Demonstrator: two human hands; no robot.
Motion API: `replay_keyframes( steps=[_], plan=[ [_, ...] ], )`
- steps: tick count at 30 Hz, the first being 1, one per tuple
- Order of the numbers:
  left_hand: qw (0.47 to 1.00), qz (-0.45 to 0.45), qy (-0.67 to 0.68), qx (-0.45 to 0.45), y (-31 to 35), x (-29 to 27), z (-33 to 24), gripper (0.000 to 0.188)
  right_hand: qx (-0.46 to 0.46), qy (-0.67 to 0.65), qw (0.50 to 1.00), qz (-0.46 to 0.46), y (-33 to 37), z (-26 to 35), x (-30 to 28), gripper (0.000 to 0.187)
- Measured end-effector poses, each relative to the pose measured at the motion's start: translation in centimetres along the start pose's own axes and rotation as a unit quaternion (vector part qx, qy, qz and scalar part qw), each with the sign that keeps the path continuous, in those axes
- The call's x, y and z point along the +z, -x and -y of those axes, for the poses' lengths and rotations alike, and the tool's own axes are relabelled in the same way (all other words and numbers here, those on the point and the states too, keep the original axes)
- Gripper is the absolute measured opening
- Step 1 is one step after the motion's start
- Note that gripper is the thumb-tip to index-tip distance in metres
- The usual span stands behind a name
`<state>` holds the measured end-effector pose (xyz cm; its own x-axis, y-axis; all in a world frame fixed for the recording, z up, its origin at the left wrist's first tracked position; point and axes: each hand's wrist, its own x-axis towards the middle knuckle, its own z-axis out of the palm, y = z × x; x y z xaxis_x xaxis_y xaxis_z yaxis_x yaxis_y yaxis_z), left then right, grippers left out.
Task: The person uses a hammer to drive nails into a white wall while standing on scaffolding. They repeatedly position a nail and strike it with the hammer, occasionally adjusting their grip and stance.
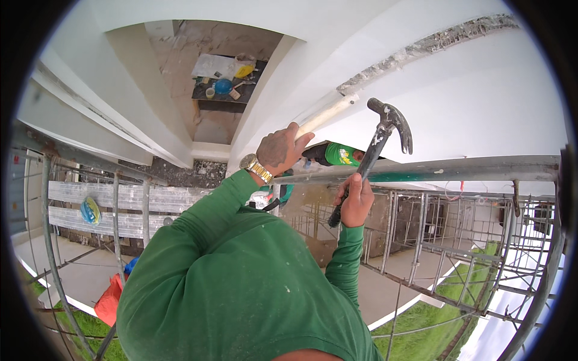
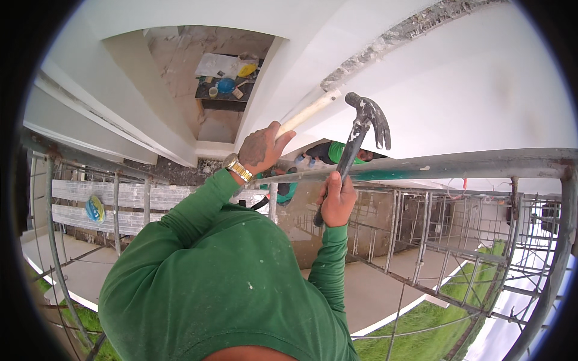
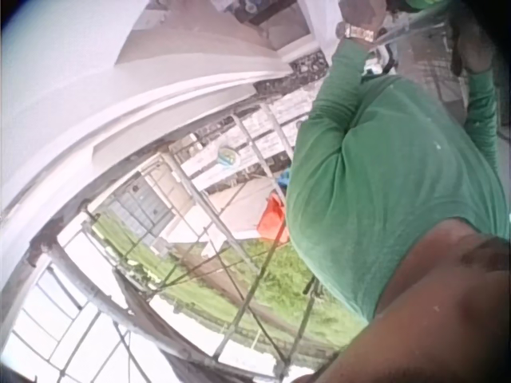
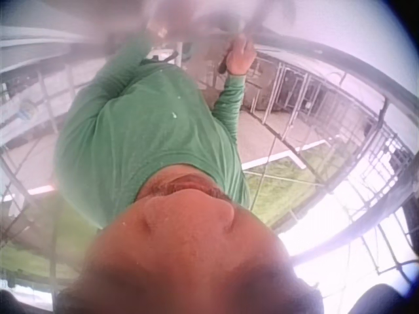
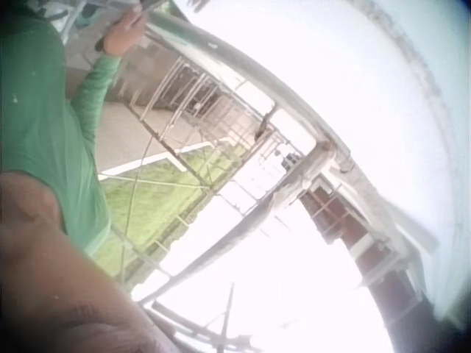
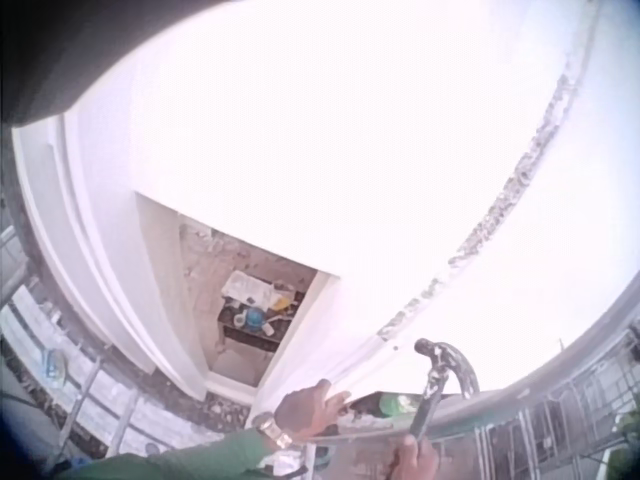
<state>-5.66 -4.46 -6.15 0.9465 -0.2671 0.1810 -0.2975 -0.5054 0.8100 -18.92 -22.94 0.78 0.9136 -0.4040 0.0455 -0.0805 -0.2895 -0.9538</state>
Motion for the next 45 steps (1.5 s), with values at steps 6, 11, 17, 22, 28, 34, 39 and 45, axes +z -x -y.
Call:
replay_keyframes(
  steps=[6, 11, 17, 22, 28, 34, 39, 45],
  plan=[
    [0.999, 0.024, 0.03, -0.026, -0.1, -0.1, -0.1, 0.054, -0.093, 0.007, 0.995, -0.017, 0.1, 0.3, 0.4, 0.043],
    [0.996, 0.042, 0.061, -0.05, -0.6, -0.1, -0.1, 0.054, -0.209, 0.056, 0.976, -0.039, -1.4, -2.2, 1.5, 0.042],
    [0.996, 0.034, 0.058, -0.059, -0.3, 0.6, 0.5, 0.055, -0.025, 0.09, 0.995, -0.026, -1.7, -4.9, 2.2, 0.039],
    [0.996, 0.045, 0.048, -0.054, -0.4, 0.6, 0.5, 0.054, -0.272, -0.017, 0.958, -0.092, -1.0, -2.5, 1.9, 0.053],
    [0.993, 0.044, 0.071, -0.079, -0.9, 0.4, 0.3, 0.053, -0.049, 0.185, 0.982, 0.005, -3.0, -6.7, 2.1, 0.045],
    [0.998, 0.009, 0.02, -0.061, 0.0, 0.9, 0.4, 0.051, -0.156, 0.022, 0.987, -0.032, 0.5, -2.5, 3.0, 0.046],
    [0.998, 0.017, 0.003, -0.063, 0.0, 1.1, -0.2, 0.051, -0.164, 0.097, 0.981, -0.033, -1.6, -5.3, 2.8, 0.045],
    [0.997, 0.013, 0.011, -0.069, -0.1, 1.6, 0.7, 0.054, -0.131, 0.104, 0.986, -0.022, -1.4, -1.0, 2.1, 0.044]
  ],
)
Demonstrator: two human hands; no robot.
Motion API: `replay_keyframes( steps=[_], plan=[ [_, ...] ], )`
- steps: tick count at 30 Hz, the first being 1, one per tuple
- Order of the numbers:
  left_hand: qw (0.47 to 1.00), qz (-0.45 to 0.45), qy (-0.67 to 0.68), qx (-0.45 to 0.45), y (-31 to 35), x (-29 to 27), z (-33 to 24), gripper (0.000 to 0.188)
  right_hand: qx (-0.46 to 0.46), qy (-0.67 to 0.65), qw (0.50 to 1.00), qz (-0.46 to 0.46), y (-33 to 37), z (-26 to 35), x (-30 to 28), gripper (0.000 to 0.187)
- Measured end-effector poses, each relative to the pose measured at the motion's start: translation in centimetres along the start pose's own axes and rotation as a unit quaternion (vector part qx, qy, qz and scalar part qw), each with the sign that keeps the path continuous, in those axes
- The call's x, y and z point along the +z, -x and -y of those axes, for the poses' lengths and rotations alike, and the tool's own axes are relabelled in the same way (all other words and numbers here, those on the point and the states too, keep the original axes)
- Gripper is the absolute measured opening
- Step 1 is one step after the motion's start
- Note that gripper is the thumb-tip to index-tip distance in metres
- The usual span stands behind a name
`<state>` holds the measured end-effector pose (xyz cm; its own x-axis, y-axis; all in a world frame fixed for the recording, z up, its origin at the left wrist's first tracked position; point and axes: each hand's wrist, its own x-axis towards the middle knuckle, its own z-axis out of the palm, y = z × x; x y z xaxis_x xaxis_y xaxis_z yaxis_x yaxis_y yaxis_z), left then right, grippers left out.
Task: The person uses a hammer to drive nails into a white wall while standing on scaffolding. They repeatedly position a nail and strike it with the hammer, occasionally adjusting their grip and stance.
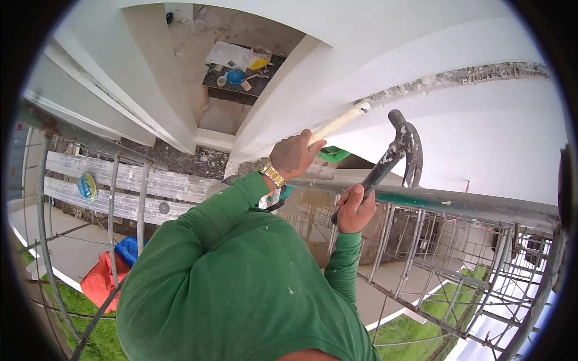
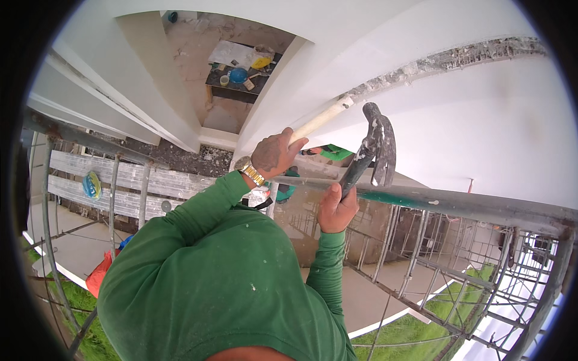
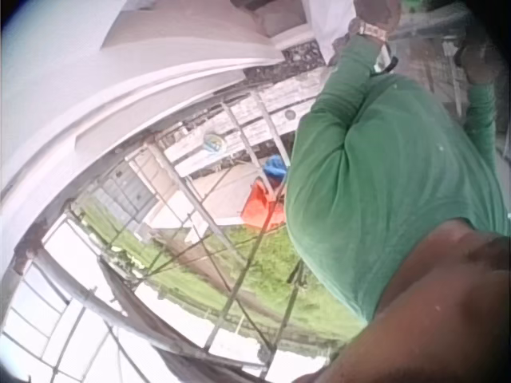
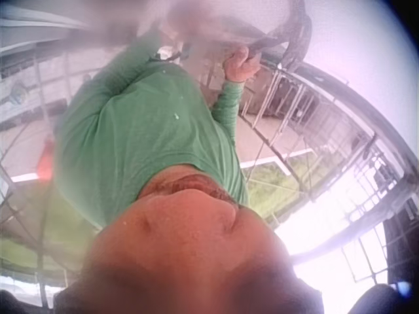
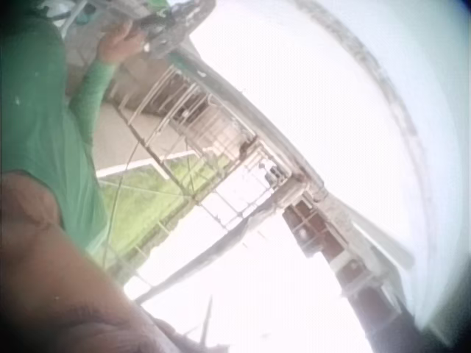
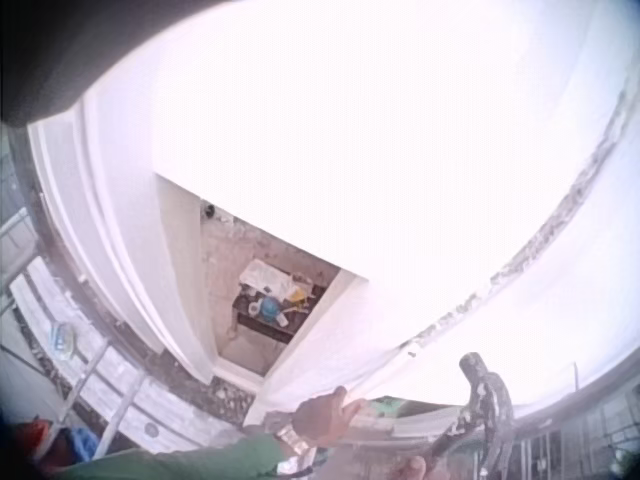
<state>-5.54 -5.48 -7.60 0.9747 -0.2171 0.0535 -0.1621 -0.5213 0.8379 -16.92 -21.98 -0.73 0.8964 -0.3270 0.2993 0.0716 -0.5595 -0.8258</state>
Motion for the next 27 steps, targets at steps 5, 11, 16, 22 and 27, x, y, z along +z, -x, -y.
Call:
replay_keyframes(
  steps=[5, 11, 16, 22, 27],
  plan=[
    [1.0, -0.001, 0.001, 0.011, 0.0, -0.1, -0.2, 0.05, -0.193, -0.075, 0.977, -0.057, -0.2, -1.3, 1.0, 0.046],
    [1.0, -0.001, 0.003, 0.001, 0.1, 0.0, 0.2, 0.049, 0.057, 0.027, 0.998, 0.013, -0.3, -0.6, 1.0, 0.04],
    [1.0, 0.008, 0.0, -0.005, -0.1, 0.1, 0.3, 0.05, -0.183, -0.144, 0.969, -0.077, 0.0, 2.0, 0.4, 0.04],
    [1.0, 0.021, -0.003, 0.007, -0.3, 0.1, 0.6, 0.051, 0.07, 0.133, 0.987, 0.057, -1.1, -1.7, 1.0, 0.037],
    [1.0, 0.018, -0.006, -0.003, -0.5, -0.4, 0.7, 0.051, -0.056, 0.046, 0.997, -0.037, -0.1, 1.6, 0.5, 0.038]
  ],
)
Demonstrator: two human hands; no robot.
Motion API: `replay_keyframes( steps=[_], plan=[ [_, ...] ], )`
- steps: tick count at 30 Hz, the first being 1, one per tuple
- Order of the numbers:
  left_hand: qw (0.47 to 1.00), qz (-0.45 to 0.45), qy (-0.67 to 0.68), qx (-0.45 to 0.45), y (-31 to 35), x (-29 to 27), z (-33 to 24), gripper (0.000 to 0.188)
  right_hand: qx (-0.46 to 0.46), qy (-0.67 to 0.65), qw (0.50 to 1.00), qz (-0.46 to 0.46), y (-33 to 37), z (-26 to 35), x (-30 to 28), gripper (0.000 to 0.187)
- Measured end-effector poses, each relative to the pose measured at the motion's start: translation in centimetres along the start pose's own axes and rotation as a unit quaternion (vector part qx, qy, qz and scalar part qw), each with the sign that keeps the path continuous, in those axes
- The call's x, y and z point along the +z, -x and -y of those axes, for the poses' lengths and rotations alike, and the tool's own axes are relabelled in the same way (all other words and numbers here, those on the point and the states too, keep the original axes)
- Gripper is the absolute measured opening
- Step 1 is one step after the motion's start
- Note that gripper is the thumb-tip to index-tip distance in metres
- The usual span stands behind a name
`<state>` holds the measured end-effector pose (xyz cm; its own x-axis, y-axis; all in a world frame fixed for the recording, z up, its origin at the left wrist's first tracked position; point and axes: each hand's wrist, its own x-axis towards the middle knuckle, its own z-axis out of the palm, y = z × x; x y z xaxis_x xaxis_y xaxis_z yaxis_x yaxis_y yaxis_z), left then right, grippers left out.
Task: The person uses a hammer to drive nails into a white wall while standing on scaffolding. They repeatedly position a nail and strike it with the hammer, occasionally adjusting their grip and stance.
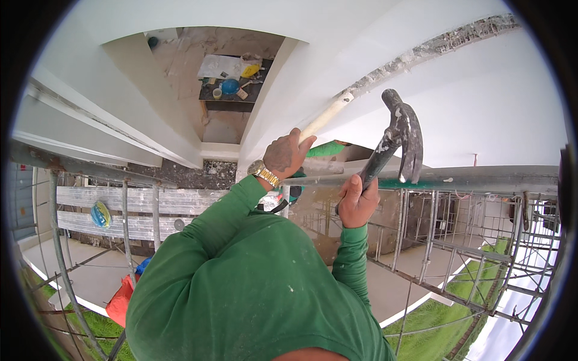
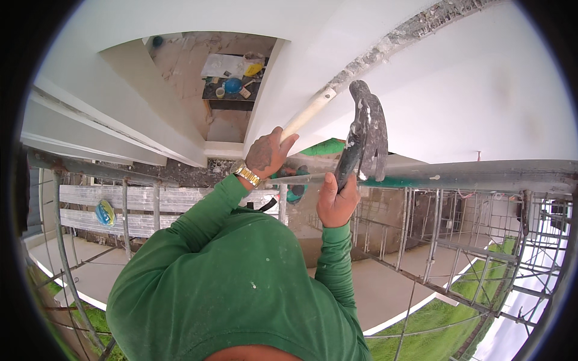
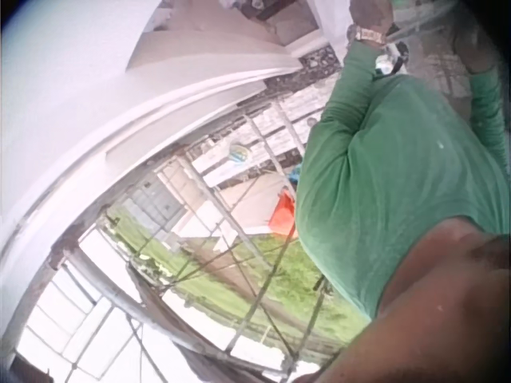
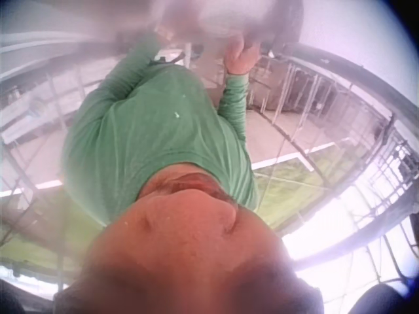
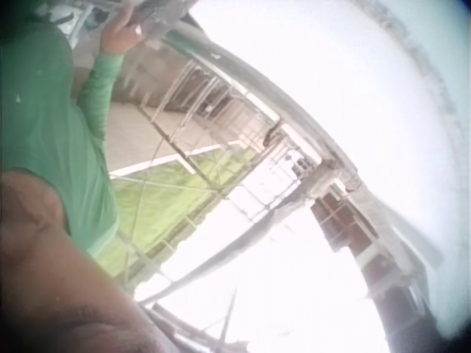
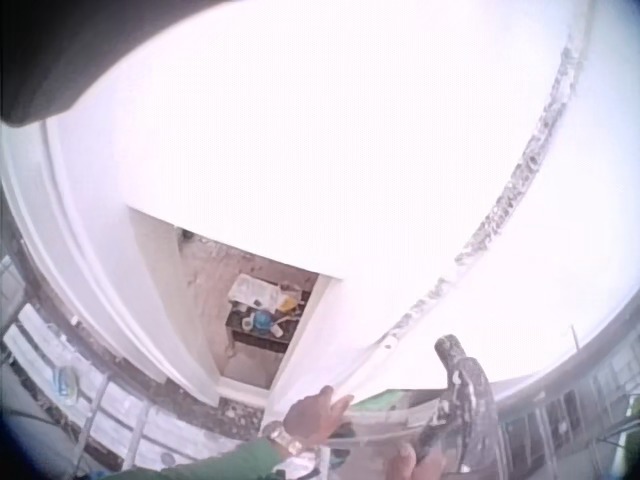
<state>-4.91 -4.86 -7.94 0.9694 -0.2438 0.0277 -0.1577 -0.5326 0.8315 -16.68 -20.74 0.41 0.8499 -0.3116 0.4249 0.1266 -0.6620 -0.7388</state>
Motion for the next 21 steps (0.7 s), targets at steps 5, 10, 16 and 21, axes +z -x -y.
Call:
replay_keyframes(
  steps=[5, 10, 16, 21],
  plan=[
    [1.0, 0.003, 0.01, 0.008, -0.1, 0.8, 0.5, 0.051, -0.008, 0.027, 0.999, 0.03, 0.5, -3.3, 1.6, 0.04],
    [0.995, 0.09, 0.04, -0.031, 0.3, -2.2, 0.0, 0.054, 0.173, -0.033, 0.981, 0.077, 3.8, -5.0, 1.3, 0.039],
    [0.993, 0.058, -0.037, 0.091, 1.4, -2.1, 3.4, 0.048, 0.302, -0.145, 0.94, 0.057, 10.2, -6.8, -0.2, 0.036],
    [0.993, 0.093, -0.01, 0.069, 2.4, -2.5, 3.5, 0.045, 0.303, -0.092, 0.948, 0.043, 12.7, -5.9, -0.2, 0.038]
  ],
)
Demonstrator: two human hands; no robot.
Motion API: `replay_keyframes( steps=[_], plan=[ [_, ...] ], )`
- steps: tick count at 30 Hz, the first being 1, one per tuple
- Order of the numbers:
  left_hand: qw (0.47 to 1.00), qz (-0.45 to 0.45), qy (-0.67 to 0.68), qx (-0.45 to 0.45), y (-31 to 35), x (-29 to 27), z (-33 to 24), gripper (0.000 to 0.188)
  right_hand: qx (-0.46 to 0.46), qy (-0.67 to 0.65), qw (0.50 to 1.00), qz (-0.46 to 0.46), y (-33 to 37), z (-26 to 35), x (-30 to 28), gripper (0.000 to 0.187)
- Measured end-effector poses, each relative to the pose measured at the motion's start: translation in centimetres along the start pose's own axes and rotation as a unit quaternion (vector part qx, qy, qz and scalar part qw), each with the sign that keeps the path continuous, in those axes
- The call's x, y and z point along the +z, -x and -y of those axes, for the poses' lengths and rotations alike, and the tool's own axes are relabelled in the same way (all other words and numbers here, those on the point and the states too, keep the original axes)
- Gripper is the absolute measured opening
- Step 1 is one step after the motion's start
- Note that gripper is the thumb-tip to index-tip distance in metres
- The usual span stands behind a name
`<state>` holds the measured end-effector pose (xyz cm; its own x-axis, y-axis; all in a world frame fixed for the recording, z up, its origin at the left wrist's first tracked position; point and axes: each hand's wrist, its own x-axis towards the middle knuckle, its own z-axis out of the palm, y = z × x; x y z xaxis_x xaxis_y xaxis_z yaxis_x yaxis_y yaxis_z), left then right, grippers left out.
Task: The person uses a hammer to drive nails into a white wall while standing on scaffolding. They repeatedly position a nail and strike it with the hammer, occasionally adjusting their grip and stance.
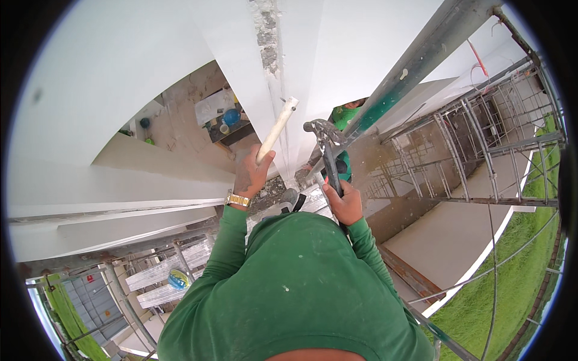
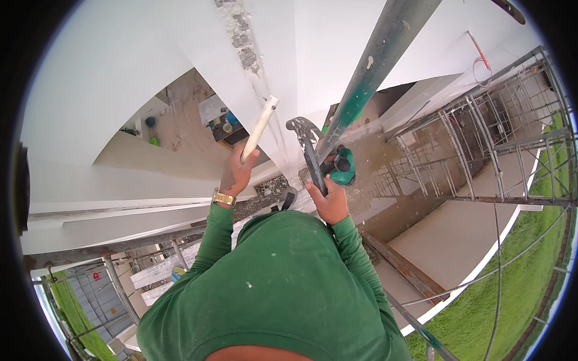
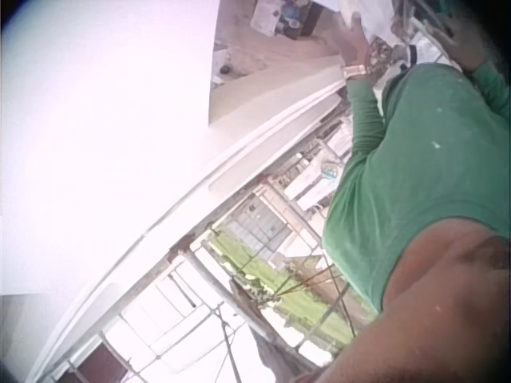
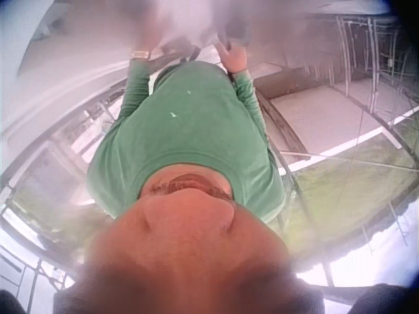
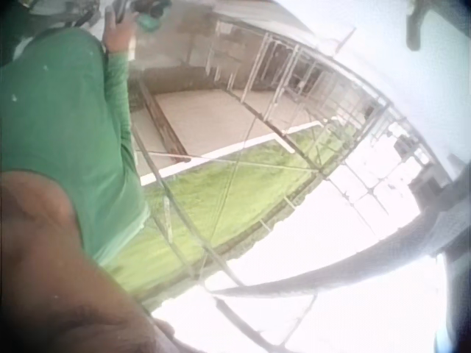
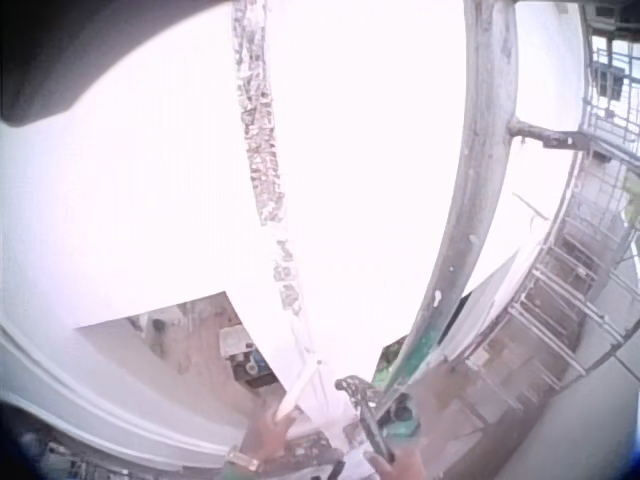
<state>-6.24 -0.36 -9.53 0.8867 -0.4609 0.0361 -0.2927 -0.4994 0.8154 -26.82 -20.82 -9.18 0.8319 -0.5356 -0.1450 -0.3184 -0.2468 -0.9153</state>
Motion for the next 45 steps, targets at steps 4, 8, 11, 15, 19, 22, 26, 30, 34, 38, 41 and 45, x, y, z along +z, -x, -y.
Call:
replay_keyframes(
  steps=[4, 8, 11, 15, 19, 22, 26, 30, 34, 38, 41, 45],
  plan=[
    [0.999, 0.028, -0.023, 0.01, 1.0, -0.7, -0.9, 0.045, -0.005, 0.034, 0.999, 0.006, 1.6, -2.1, -0.3, 0.044],
    [0.99, 0.108, -0.089, 0.007, 2.4, -1.2, -1.6, 0.045, 0.024, 0.074, 0.996, 0.053, 2.9, -4.4, -1.1, 0.049],
    [0.976, 0.15, -0.154, -0.042, 4.4, -1.4, -3.0, 0.044, 0.047, 0.085, 0.992, 0.082, 4.1, -6.3, -1.4, 0.05],
    [0.978, 0.147, -0.138, -0.061, 7.9, -1.1, -3.0, 0.045, 0.076, 0.112, 0.983, 0.123, 5.8, -9.3, -1.3, 0.05],
    [0.974, 0.152, -0.135, -0.097, 10.9, -1.0, -2.8, 0.045, 0.083, 0.122, 0.981, 0.125, 7.4, -13.9, -0.1, 0.051],
    [0.97, 0.159, -0.137, -0.125, 12.6, -1.1, -3.0, 0.045, 0.135, 0.106, 0.972, 0.159, 7.8, -14.8, -0.1, 0.052],
    [0.972, 0.148, -0.129, -0.129, 14.4, -1.2, -1.8, 0.045, 0.173, 0.091, 0.964, 0.179, 7.9, -16.8, 0.3, 0.053],
    [0.973, 0.145, -0.119, -0.136, 14.3, -1.7, -0.9, 0.045, 0.188, 0.079, 0.962, 0.181, 7.4, -16.3, 0.4, 0.054],
    [0.978, 0.131, -0.09, -0.137, 13.1, -2.4, -0.1, 0.046, 0.188, 0.093, 0.961, 0.178, 6.0, -15.6, 1.1, 0.055],
    [0.978, 0.13, -0.096, -0.132, 11.2, -3.0, 1.9, 0.049, 0.239, 0.093, 0.945, 0.204, 4.1, -14.2, 1.8, 0.057],
    [0.972, 0.145, -0.119, -0.143, 10.3, -3.4, 3.9, 0.052, 0.252, 0.115, 0.937, 0.211, 3.4, -14.2, 2.5, 0.059],
    [0.954, 0.202, -0.125, -0.184, 9.9, -3.5, 8.8, 0.057, 0.289, 0.158, 0.917, 0.226, 3.4, -15.8, 3.3, 0.062]
  ],
)
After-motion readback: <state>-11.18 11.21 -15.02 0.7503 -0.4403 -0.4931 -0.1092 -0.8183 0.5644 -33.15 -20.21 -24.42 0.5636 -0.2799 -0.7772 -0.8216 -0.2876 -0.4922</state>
